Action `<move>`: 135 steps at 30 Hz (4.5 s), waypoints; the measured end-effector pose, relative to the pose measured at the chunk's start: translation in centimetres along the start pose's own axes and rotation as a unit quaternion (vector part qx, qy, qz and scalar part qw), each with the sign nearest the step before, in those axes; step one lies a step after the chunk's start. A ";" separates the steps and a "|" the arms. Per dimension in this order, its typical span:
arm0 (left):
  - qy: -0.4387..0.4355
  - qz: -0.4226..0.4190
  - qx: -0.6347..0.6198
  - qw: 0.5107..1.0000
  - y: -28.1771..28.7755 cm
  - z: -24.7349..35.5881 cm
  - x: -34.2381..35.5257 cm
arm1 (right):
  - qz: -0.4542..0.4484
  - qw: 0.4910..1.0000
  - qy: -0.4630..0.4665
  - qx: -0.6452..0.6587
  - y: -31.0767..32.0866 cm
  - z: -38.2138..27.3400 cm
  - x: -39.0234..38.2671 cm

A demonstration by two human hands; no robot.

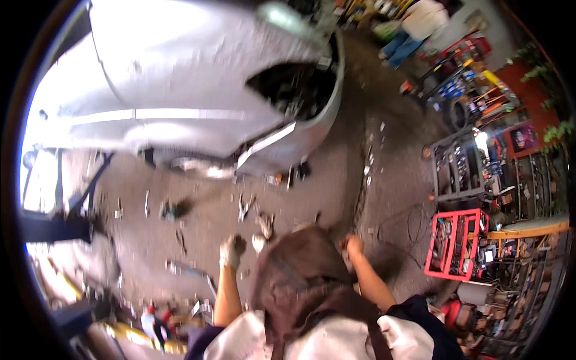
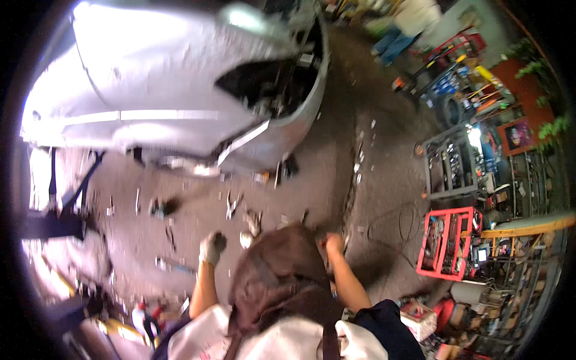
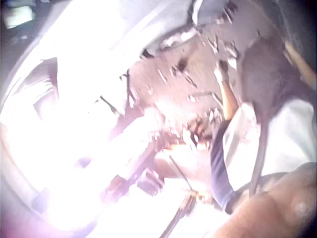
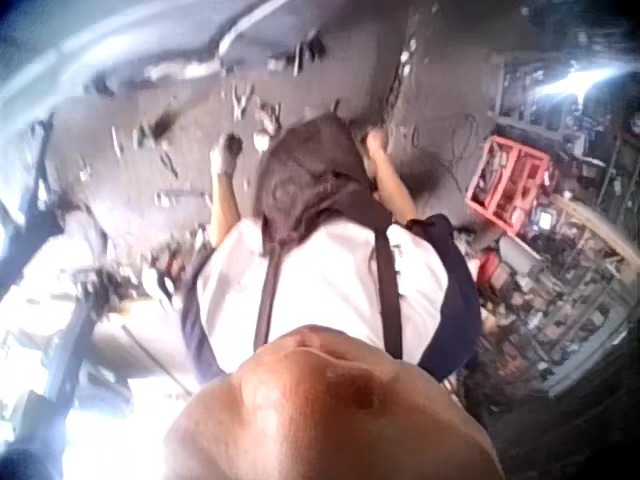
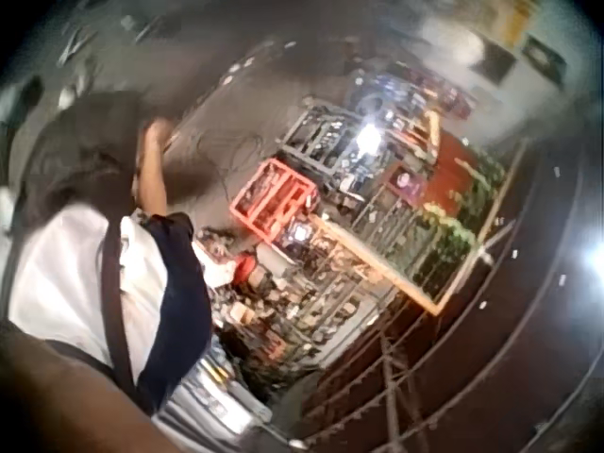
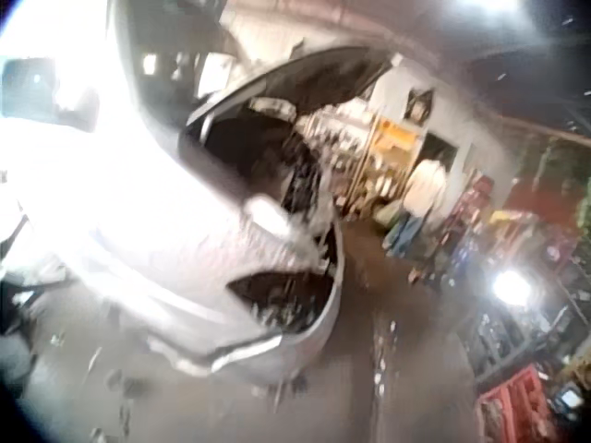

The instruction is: The person works on the front bumper of a silver car in a garage, using a wrench to loosen and tighten bolts on the bumper cover. They repeatedly adjust the bumper's position and fasten it to the vehicle's frame.

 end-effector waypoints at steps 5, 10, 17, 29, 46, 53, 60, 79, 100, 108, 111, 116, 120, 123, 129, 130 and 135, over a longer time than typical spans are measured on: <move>0.096 0.027 0.072 0.992 7.3 -10.0 -6.7 | -0.055 0.998 0.033 0.029 -1.2 4.2 -2.6; 0.133 -0.018 0.549 0.825 15.9 -21.3 -21.4 | -0.136 0.990 0.001 -0.032 -3.9 9.4 -6.1; 0.300 0.023 0.309 0.902 19.0 -17.7 -25.3 | -0.161 0.980 -0.037 -0.110 -5.8 18.0 -11.9; 0.264 0.013 0.115 0.958 24.6 -4.1 3.1 | 0.114 0.984 -0.055 -0.124 -6.4 20.5 -18.9; 0.150 -0.195 0.323 0.914 20.7 -0.7 7.1 | 0.157 0.939 0.032 -0.304 -12.2 22.2 -25.6; 0.034 -0.216 0.548 0.807 19.9 -1.6 7.0 | 0.057 0.955 0.034 -0.288 -12.0 22.0 -24.7; -0.006 -0.234 0.566 0.791 19.8 -2.2 8.3 | 0.051 0.949 0.104 -0.294 -11.4 22.2 -22.5; -0.037 -0.263 0.601 0.754 19.0 -3.1 7.3 | 0.104 0.948 0.042 -0.299 -10.2 23.2 -23.4; 0.022 -0.321 0.372 0.871 16.5 2.1 9.4 | 0.173 0.947 0.019 -0.271 -10.1 22.9 -25.1; 0.279 -0.135 0.383 0.870 19.7 4.9 8.7 | 0.326 0.944 -0.022 -0.042 -11.3 38.4 -27.3; 0.296 -0.072 0.411 0.859 22.3 4.6 7.4 | 0.298 0.952 -0.075 0.005 -13.5 41.1 -27.0; 0.295 -0.092 0.459 0.833 15.7 -0.7 9.6 | 0.191 0.969 -0.109 -0.116 -15.4 39.0 -18.9; 0.291 -0.120 0.396 0.863 6.6 -7.7 8.9 | 0.071 0.966 -0.024 -0.248 -18.6 42.8 -6.1; 0.405 -0.169 0.270 0.857 0.3 -12.7 7.4 | 0.014 0.975 -0.033 -0.219 -20.1 44.8 4.1; 0.449 -0.173 0.259 0.838 -2.1 -24.3 9.8 | -0.106 0.952 0.080 -0.278 -22.5 46.0 19.4; 0.443 -0.185 0.265 0.836 -2.0 -25.7 10.9 | -0.121 0.953 0.082 -0.265 -23.0 46.9 21.1; 0.413 -0.173 0.235 0.863 -3.0 -28.9 16.3 | -0.126 0.938 0.128 -0.297 -23.7 49.8 27.0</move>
Point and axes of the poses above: each hand's wrist, its own x-axis towards the middle knuckle, its own y-axis out of the back of the hand, z = x × y, the point moved 2 cm from there along x, towards the middle knuckle, and after that the axes turned 9 degrees about y, right-handed, at the moved point
